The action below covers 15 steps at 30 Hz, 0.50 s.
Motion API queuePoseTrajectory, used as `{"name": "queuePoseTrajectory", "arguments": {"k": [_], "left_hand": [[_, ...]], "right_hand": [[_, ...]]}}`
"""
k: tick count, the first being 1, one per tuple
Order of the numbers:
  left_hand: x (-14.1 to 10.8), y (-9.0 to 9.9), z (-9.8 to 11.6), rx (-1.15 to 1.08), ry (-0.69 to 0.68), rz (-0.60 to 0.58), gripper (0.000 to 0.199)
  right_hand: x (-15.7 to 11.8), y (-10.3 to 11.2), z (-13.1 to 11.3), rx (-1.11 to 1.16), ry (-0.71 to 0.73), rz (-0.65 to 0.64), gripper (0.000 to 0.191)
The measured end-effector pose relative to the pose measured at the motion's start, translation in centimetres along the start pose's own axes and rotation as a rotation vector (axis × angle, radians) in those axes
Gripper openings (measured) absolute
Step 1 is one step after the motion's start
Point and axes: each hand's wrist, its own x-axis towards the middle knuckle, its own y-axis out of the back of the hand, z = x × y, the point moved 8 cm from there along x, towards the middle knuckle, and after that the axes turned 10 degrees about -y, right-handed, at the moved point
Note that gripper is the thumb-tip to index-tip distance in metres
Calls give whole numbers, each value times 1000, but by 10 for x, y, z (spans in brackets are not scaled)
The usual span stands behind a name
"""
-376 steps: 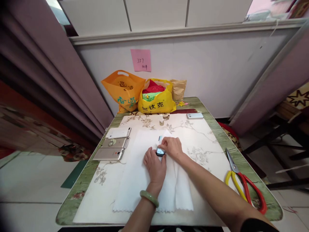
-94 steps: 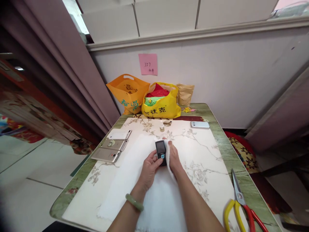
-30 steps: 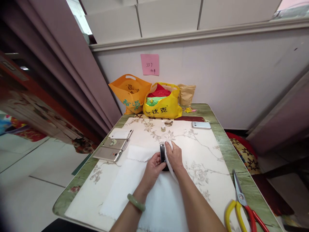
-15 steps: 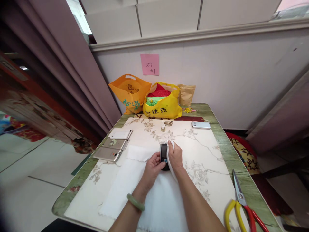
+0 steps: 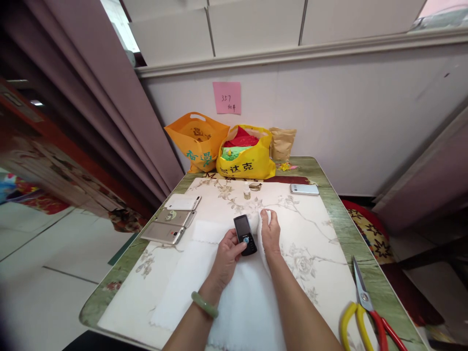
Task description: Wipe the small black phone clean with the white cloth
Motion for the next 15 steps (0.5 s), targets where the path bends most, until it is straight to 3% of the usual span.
{"name": "queuePoseTrajectory", "arguments": {"k": [5,10,12,15], "left_hand": [[-1,-1,2,-5,2,6,38],[0,-3,5,-4,-5,20,38],[0,-4,5,-5,-13,19,38],[0,-3,5,-9,-26,16,36]], "right_hand": [[-2,9,-3,34,16,82,43],[-13,19,-30,19,216,183,40],[-16,15,-36,41,238,120,39],[-21,-5,-36,110,198,-159,51]]}}
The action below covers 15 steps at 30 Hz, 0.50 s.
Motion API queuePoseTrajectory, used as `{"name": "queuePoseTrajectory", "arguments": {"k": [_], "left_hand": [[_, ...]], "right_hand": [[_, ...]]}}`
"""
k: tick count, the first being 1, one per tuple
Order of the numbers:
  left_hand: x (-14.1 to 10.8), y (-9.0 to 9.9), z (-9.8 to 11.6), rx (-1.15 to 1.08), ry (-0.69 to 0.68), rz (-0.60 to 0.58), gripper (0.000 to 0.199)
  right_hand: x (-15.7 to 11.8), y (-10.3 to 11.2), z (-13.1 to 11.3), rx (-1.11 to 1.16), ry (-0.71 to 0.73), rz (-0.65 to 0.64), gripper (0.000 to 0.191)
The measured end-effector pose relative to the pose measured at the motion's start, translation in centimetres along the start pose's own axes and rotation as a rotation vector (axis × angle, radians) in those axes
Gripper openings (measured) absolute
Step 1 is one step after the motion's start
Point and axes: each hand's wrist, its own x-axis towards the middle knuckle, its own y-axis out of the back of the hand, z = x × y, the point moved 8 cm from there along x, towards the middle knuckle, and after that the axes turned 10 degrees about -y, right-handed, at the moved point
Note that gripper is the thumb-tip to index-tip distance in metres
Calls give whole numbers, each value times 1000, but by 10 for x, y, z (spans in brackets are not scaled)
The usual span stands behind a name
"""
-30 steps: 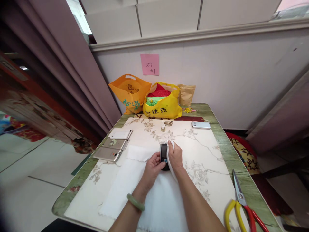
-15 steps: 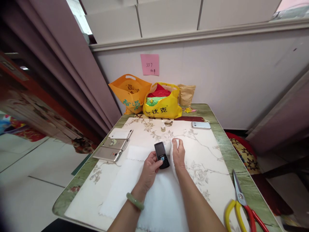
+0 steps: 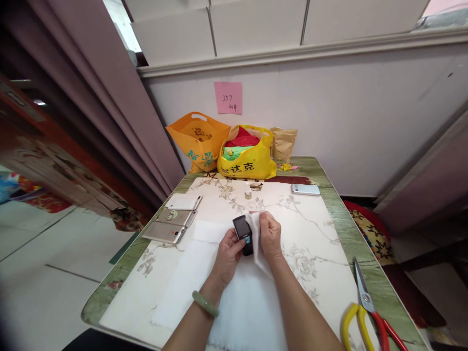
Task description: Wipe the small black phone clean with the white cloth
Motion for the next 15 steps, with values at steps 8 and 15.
{"name": "queuePoseTrajectory", "arguments": {"k": [8,15], "left_hand": [[0,5,10,-4,-124,36,31],[0,0,21,27,-192,-15,28]], "right_hand": [[-5,-16,6,-75,-107,-69,31],[-11,-27,7,-254,-171,-114,29]]}}
